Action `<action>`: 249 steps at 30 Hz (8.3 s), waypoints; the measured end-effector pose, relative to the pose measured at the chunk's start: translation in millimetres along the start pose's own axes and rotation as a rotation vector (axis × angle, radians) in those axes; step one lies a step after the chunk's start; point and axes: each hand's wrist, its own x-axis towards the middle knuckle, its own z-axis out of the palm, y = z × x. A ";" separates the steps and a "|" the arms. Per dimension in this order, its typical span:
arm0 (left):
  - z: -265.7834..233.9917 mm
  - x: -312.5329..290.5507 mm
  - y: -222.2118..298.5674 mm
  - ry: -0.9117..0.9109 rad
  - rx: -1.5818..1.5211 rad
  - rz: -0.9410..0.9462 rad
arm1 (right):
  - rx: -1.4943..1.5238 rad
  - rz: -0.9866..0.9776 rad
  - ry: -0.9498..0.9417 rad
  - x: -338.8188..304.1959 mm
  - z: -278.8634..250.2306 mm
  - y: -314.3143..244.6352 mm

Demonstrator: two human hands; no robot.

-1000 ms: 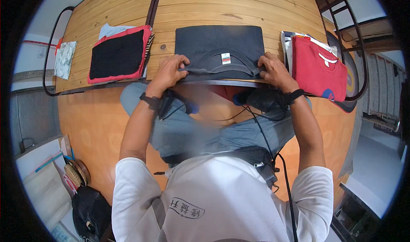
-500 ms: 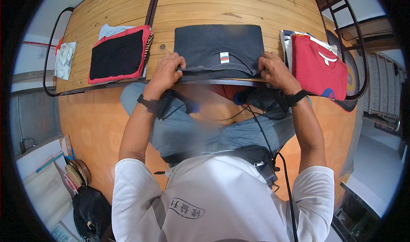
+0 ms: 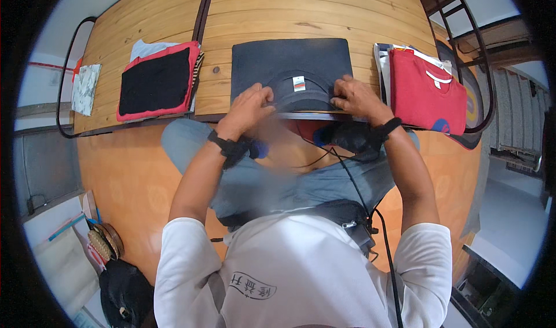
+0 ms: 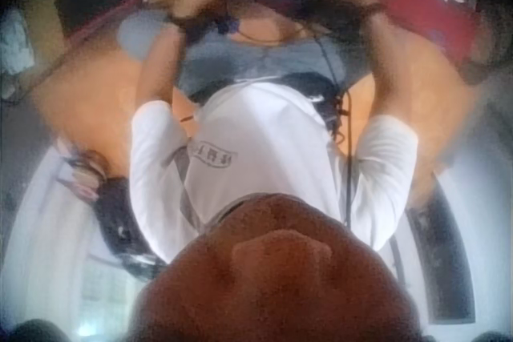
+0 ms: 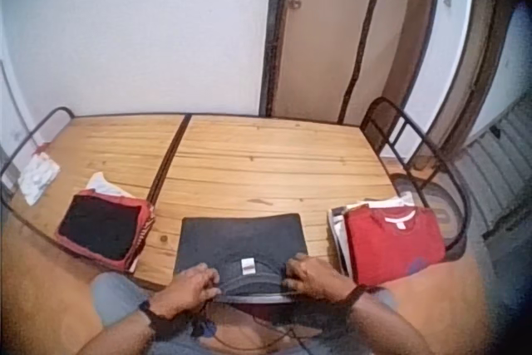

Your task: The recorder folds a series of t-shirts and small black garments on a wooden bed surface.

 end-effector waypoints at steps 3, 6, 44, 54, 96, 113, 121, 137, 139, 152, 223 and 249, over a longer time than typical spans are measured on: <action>3.6 2.2 -4.9 -0.063 -0.036 -0.035 | 0.079 0.004 -0.044 2.7 12.9 9.6; -3.7 -4.0 -2.9 -0.035 0.041 -0.037 | 0.067 -0.012 -0.057 7.9 15.1 11.6; 26.1 88.1 -31.6 0.115 0.539 -0.036 | -0.356 0.113 0.465 108.5 45.2 18.2; -5.6 36.8 -27.8 0.342 0.338 -0.328 | -0.268 0.197 0.463 102.4 32.5 51.4; 24.3 56.2 -35.2 0.499 -0.098 -0.684 | 0.250 0.493 0.291 78.8 41.5 11.2; -12.5 94.0 29.3 0.506 -0.027 0.193 | 0.725 0.391 -0.372 17.7 31.9 -55.8; 46.8 -13.7 34.9 0.143 0.364 -0.054 | -0.277 0.022 0.469 68.7 30.5 -29.9; 39.5 20.1 -12.4 0.149 0.466 -0.116 | -0.337 0.243 0.454 60.7 62.1 -4.1; 34.3 17.7 5.2 0.147 0.476 -0.076 | -0.336 0.263 0.451 58.3 62.6 -4.0; 27.2 8.6 -2.3 0.402 0.328 -0.278 | -0.215 0.304 0.545 48.9 56.2 1.4; 104.8 174.2 265.6 0.004 -1.450 0.020 | 0.393 0.715 0.774 -233.3 -196.5 185.4; 145.9 158.9 243.2 0.200 0.207 0.490 | -0.336 0.865 0.601 -159.4 -102.7 153.9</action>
